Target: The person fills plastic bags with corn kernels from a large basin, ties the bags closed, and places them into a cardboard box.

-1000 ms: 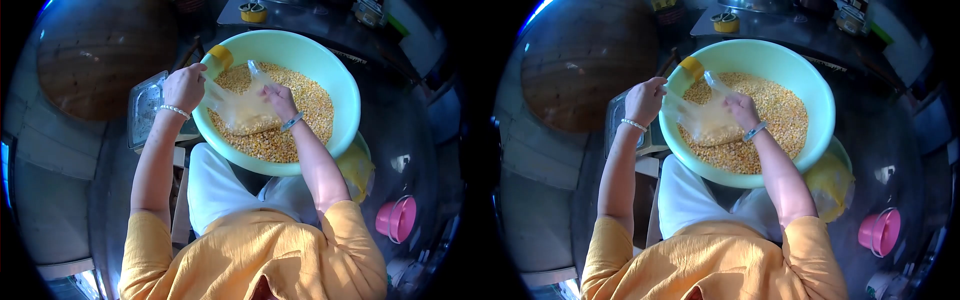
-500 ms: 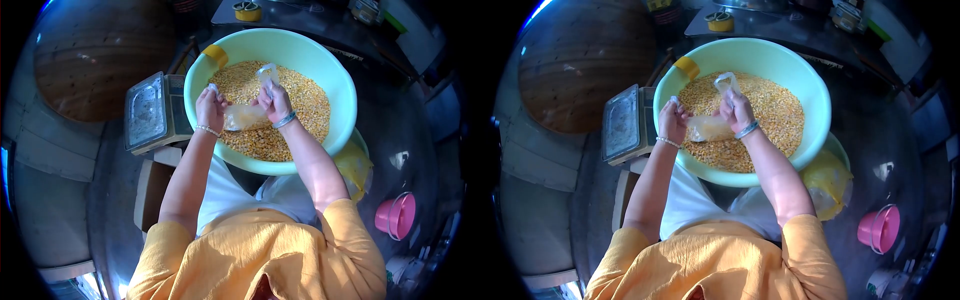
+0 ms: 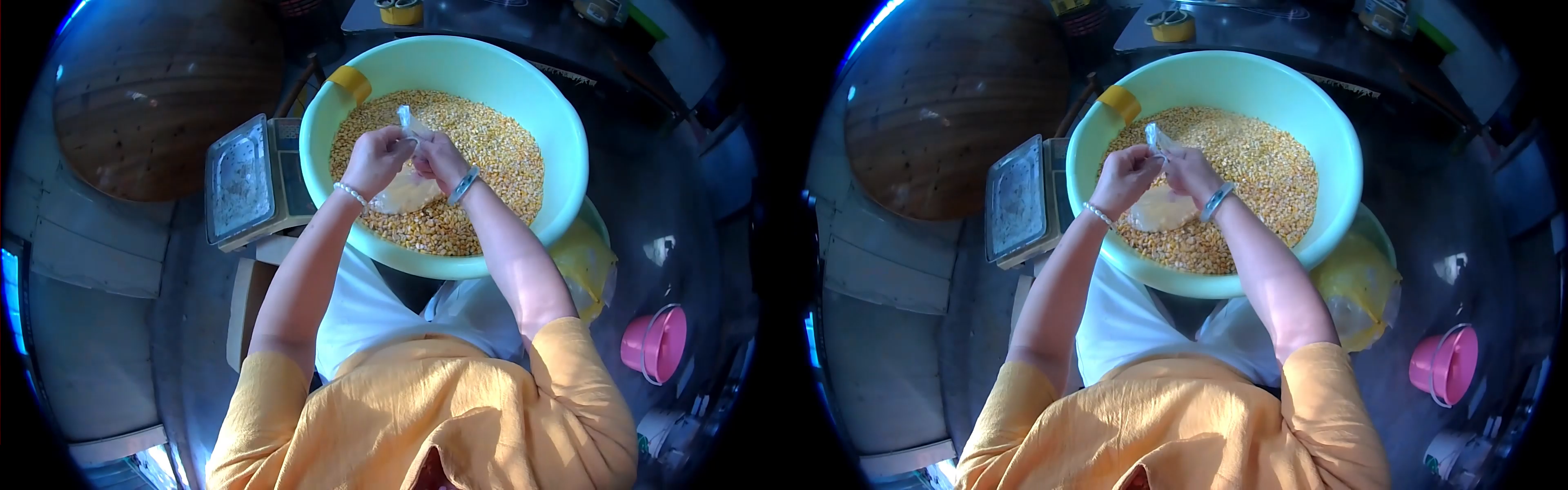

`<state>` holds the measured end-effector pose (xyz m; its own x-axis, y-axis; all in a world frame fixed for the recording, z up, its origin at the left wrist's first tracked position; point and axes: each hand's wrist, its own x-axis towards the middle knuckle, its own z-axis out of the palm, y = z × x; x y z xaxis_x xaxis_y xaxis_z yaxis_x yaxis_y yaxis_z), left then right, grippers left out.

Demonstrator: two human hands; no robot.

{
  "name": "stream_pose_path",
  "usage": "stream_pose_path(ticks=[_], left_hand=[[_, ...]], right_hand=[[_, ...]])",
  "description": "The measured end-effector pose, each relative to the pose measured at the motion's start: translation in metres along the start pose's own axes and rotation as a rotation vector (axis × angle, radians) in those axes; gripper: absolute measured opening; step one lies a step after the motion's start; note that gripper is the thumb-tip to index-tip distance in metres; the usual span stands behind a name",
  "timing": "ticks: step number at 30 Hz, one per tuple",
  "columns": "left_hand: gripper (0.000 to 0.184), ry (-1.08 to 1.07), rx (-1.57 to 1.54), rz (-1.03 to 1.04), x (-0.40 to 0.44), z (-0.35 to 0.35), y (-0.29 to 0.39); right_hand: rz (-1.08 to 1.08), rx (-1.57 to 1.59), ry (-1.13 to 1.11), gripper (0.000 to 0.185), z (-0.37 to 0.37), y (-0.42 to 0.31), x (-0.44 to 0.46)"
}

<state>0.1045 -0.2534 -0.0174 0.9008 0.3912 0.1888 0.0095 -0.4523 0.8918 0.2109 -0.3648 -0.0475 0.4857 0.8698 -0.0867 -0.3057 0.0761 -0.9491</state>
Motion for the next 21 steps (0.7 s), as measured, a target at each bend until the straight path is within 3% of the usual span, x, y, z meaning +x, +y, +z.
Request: stream_pose_path(ticks=[2, 5, 6, 10, 13, 18, 21], left_hand=[[0.019, 0.073, -0.033, 0.013, 0.007, 0.002, -0.01], [0.016, 0.228, -0.506, -0.268, 0.005, -0.006, -0.003], [0.016, 0.231, -0.625, -0.276, 0.005, -0.01, -0.004], [0.013, 0.243, -0.647, -0.352, 0.001, -0.012, -0.001], [0.016, 0.212, -0.585, -0.33, 0.004, -0.016, 0.0], [0.025, 0.317, 0.034, -0.049, -0.002, -0.029, 0.039], [0.021, 0.406, 0.338, 0.098, -0.011, -0.037, 0.069]], right_hand=[[-0.008, 0.011, -0.045, 0.02, -0.011, 0.009, 0.004], [-0.103, 0.206, -0.07, 0.022, -0.001, -0.01, -0.007], [-0.143, 0.266, -0.097, 0.023, 0.001, -0.015, -0.01], [-0.189, 0.413, -0.254, 0.019, -0.007, -0.003, -0.004], [-0.216, 0.397, -0.283, 0.016, -0.012, -0.001, -0.003], [-0.272, 0.401, -0.039, 0.017, -0.014, -0.012, -0.007], [-0.296, 0.229, -0.127, 0.02, -0.016, -0.017, -0.01]])
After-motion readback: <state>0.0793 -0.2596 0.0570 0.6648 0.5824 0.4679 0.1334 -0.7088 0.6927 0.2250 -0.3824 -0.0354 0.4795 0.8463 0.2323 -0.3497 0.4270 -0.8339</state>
